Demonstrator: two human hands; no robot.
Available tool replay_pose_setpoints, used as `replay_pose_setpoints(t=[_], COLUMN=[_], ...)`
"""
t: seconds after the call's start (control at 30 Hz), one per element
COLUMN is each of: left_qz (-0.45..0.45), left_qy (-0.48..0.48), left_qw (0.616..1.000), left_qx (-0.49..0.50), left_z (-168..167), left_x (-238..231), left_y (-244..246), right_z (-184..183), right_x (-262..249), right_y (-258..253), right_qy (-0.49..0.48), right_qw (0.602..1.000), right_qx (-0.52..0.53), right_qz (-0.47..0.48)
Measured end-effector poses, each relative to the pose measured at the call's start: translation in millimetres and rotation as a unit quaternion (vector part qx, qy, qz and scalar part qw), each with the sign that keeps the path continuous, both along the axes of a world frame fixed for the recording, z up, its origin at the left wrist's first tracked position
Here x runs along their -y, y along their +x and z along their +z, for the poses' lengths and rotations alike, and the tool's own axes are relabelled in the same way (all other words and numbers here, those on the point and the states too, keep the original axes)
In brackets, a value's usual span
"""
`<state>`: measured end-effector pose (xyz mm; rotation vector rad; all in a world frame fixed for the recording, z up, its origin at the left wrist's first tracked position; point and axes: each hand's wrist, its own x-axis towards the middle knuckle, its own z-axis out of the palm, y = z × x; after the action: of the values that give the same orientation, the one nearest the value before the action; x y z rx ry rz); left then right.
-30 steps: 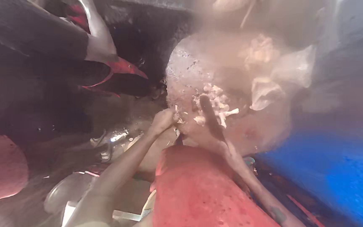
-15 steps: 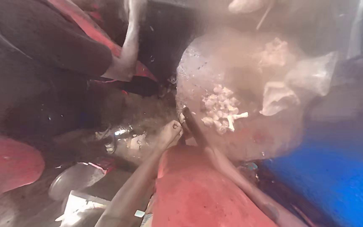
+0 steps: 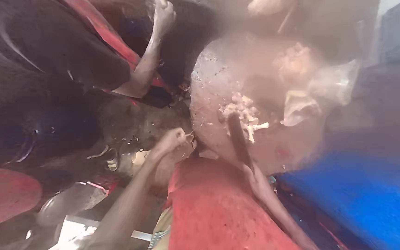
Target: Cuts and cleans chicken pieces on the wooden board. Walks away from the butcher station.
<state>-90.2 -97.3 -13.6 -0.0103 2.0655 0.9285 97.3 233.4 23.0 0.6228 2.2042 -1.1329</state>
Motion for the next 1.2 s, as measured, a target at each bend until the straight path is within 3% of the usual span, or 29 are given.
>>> replay_pose_setpoints(t=[0.1,0.17,0.27,0.3,0.37,0.43,0.5,0.63,0.77,0.9,1.07,1.2], left_qz=[0.127,0.191,0.327,0.374,0.483,0.550,0.573,0.574,0.527,0.481,0.430,0.296], left_qy=[0.142,0.206,0.208,0.195,0.162,0.123,0.094,0.070,0.074,0.045,0.011,0.077], left_qw=[0.974,0.939,0.902,0.895,0.856,0.821,0.805,0.803,0.835,0.869,0.896,0.931], left_qx=[-0.121,-0.201,-0.191,-0.147,-0.086,-0.090,-0.117,-0.146,-0.140,-0.108,-0.111,-0.200], left_z=[16.1,16.0,-11.9,-24.0,-37.9,-37.5,-29.0,-5.8,-5.6,-21.1,-29.1,-13.6], left_x=[0.9,-4.7,3.8,13.7,39.4,71.4,104.6,148.0,149.0,144.9,112.8,34.4], left_y=[-40.2,-64.6,-46.5,-27.9,2.1,22.2,32.9,48.9,54.7,75.7,53.6,0.7], right_z=[1.3,1.5,-3.2,1.2,14.2,16.1,22.4,15.9,8.7,-5.4,-30.3,-33.1], right_x=[5.2,25.2,54.0,57.7,53.3,50.7,57.5,68.9,52.6,27.6,-8.5,-52.1], right_y=[-35.2,-51.6,-52.6,-53.9,-73.5,-82.1,-86.3,-104.0,-126.8,-85.3,-43.8,-15.1], right_qy=[-0.004,0.071,0.160,0.143,0.013,-0.107,-0.143,0.010,0.135,0.095,-0.027,0.045], right_qw=[0.996,0.986,0.961,0.956,0.937,0.908,0.892,0.898,0.910,0.946,0.984,0.998], right_qx=[-0.013,-0.002,-0.001,0.016,0.067,0.043,0.000,-0.088,-0.014,-0.010,-0.010,0.005], right_qz=[0.093,0.151,0.227,0.258,0.344,0.402,0.429,0.431,0.391,0.310,0.175,0.040])
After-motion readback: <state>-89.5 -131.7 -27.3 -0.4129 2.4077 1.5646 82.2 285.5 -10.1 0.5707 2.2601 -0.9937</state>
